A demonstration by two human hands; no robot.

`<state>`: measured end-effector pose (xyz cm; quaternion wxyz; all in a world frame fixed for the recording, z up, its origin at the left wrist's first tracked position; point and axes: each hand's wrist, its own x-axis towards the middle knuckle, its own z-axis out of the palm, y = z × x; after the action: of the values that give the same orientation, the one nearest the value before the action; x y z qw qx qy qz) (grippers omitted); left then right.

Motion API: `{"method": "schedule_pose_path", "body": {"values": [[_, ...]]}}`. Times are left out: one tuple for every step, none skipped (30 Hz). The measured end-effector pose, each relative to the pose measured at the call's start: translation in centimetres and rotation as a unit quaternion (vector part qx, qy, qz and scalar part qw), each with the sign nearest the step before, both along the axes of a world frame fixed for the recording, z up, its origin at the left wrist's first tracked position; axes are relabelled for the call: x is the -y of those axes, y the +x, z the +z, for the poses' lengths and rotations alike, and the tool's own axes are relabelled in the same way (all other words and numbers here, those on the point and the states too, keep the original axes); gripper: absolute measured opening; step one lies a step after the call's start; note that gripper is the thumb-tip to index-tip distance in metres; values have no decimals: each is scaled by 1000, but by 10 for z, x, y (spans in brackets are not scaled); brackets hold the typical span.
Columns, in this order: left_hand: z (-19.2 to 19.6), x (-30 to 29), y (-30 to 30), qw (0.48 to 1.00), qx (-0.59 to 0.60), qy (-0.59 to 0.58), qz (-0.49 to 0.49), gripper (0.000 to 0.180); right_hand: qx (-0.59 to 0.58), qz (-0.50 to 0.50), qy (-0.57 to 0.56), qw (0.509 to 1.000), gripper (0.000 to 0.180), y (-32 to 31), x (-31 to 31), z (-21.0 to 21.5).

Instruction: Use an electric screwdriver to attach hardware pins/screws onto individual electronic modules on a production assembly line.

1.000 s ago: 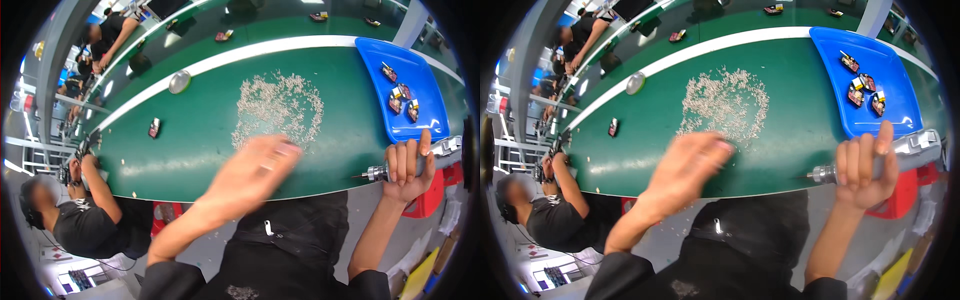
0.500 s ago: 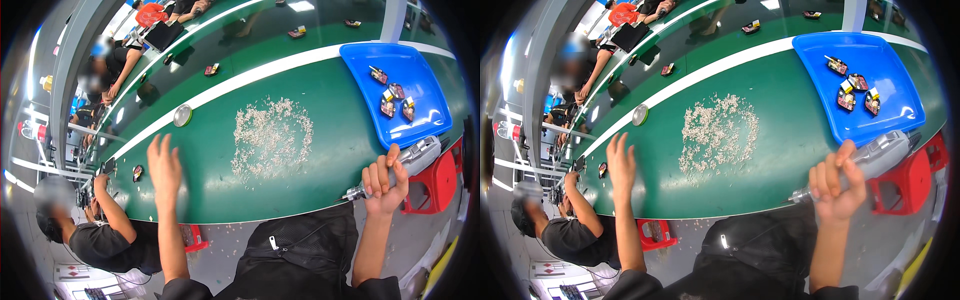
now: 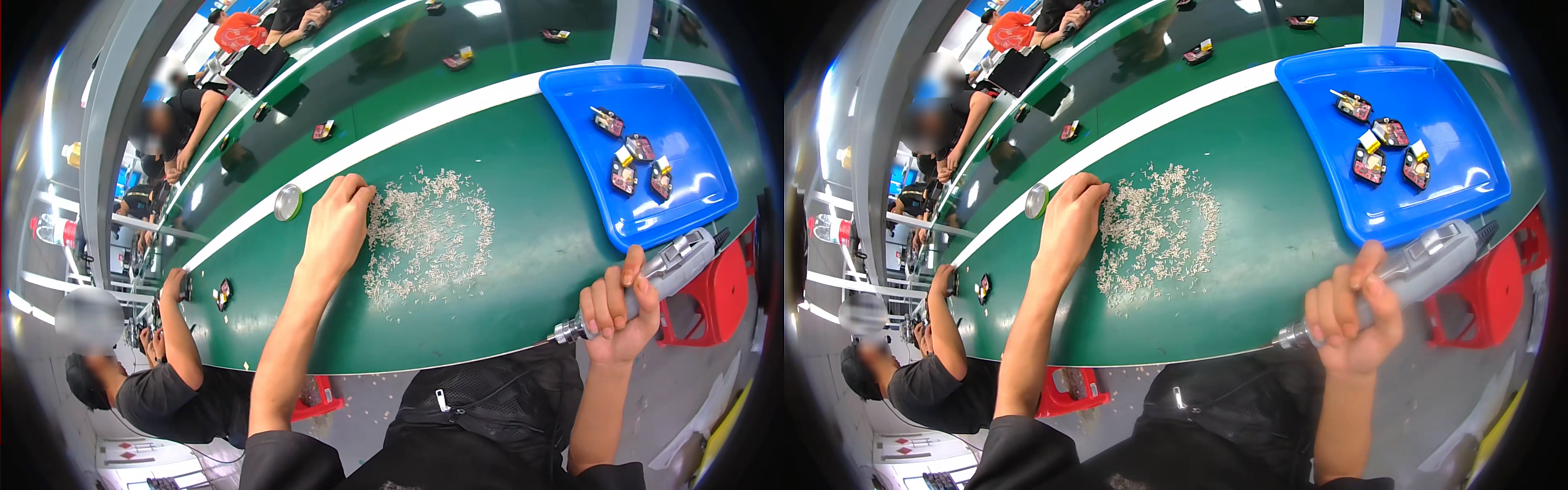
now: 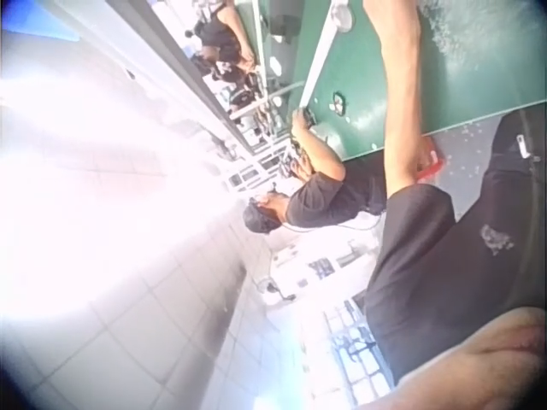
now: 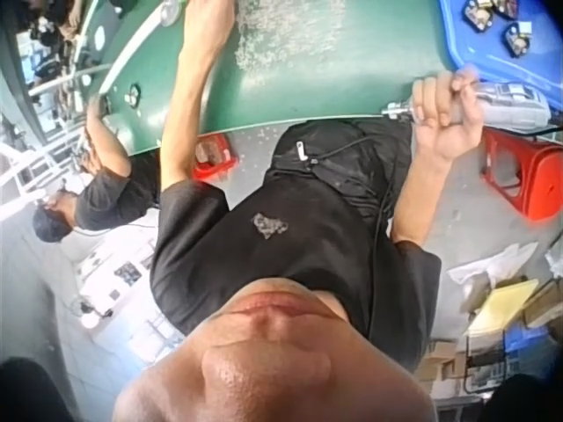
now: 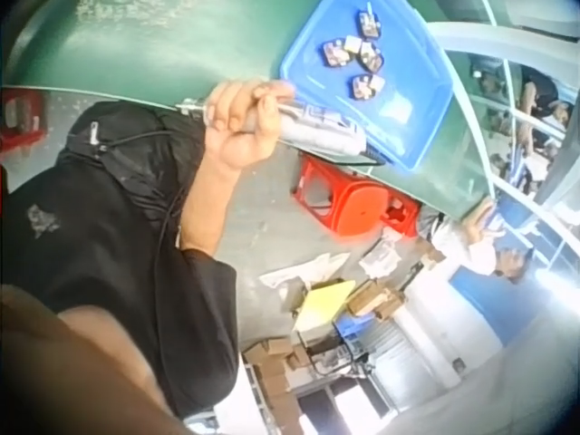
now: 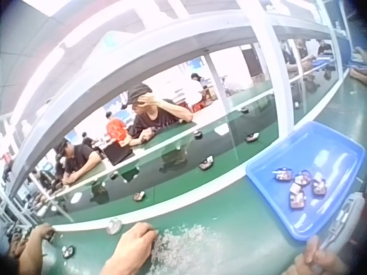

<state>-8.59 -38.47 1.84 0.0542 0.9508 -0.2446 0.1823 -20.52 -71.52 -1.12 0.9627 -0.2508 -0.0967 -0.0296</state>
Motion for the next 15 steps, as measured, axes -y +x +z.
{"method": "schedule_pose_path", "body": {"values": [[0, 0, 0, 1000, 3, 18, -13, 11, 0, -1, 4, 1000, 13, 0, 0, -1], [0, 0, 1, 999, 5, 36, -26, 9, 0, -1, 8, 1000, 13, 0, 1, -1], [1, 1, 2, 999, 5, 36, -27, 9, 0, -2, 7, 1000, 13, -1, 1, 0], [1, 2, 3, 999, 8, 14, -34, 8, -2, 0, 7, 1000, 13, -1, 1, -1], [2, 2, 3, 999, 12, -7, -40, 6, -3, 2, 6, 1000, 13, -1, 1, 0], [3, 2, 3, 999, 12, -7, -42, 6, -3, 0, 6, 1000, 13, -1, 1, 0], [3, 2, 1, 999, -7, -43, -4, 6, 0, 2, 5, 1000, 13, -2, 2, 0], [3, 2, -1, 996, -25, -78, 34, 5, 4, 3, 3, 1000, 13, -2, 2, 0], [2, 0, -1, 995, -24, -88, 32, 5, 3, 1, 2, 1000, 13, -2, 2, 1], [0, 0, -1, 995, -29, -92, 30, 5, -1, -1, 4, 1000, 13, -2, 1, 1], [-2, 0, -1, 995, -27, -96, 23, 4, -6, -3, 6, 1000, 13, -1, 0, 1], [-4, 0, 0, 995, -24, -100, 17, 4, -11, -6, 2, 1000, 13, 0, -1, 1], [-2, 0, -1, 993, -18, -118, -4, 5, -8, -7, 5, 1000, 13, 0, -1, 0], [0, 4, -4, 990, -15, -140, 2, 11, -6, -7, 8, 1000, 13, 0, -1, 1], [1, 6, -8, 988, 1, -152, 3, 13, -1, -14, 14, 1000, 14, 0, -4, 3]]}}
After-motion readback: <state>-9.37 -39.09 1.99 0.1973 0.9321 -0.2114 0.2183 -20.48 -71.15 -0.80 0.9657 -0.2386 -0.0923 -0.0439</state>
